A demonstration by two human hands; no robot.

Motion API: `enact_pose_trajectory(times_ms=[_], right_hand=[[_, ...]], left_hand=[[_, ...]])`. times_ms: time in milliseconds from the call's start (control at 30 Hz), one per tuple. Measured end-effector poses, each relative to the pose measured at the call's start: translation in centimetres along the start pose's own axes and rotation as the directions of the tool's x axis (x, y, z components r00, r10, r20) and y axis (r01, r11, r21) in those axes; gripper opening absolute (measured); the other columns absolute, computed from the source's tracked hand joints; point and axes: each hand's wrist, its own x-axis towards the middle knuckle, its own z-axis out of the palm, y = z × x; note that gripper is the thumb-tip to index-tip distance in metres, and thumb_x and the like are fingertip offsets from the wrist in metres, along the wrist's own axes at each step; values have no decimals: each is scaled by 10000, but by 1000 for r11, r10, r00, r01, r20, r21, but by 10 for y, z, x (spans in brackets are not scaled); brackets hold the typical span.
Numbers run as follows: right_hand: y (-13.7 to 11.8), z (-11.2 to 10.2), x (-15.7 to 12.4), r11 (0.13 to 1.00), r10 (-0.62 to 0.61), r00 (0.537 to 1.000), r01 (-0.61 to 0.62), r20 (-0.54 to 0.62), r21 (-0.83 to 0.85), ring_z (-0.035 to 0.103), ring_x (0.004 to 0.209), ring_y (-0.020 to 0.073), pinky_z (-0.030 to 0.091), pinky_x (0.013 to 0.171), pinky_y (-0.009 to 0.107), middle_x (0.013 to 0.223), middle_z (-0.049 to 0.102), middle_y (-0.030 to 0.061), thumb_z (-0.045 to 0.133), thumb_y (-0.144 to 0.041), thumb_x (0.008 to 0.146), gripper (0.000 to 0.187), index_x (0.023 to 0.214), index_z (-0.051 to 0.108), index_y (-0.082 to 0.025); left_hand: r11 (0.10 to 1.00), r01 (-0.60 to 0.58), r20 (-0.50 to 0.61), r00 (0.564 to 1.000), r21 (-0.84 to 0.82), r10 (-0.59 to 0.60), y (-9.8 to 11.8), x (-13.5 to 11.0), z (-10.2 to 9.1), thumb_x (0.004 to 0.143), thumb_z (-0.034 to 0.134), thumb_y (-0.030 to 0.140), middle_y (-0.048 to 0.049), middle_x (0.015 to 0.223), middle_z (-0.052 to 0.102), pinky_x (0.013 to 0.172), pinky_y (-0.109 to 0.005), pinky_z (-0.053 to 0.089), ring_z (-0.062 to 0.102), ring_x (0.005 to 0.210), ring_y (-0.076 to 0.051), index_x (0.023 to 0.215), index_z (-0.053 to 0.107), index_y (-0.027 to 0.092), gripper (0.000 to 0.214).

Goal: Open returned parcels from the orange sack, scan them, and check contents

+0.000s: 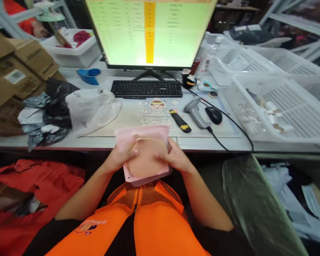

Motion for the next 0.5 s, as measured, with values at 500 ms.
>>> enact_pose_trajectory(times_ms=[500], right_hand=[[81,22,-136,969,30,948,50,-317,241,736,1038,241,598,966,391,1096,780,-2,855,-419,734,452,1142,760,-248]], left_hand=[[843,522,132,834,129,-537,-67,-13,86,532,958,604,-121,960,806,667,-379,637,772,880,-356,1116,771,144,766]])
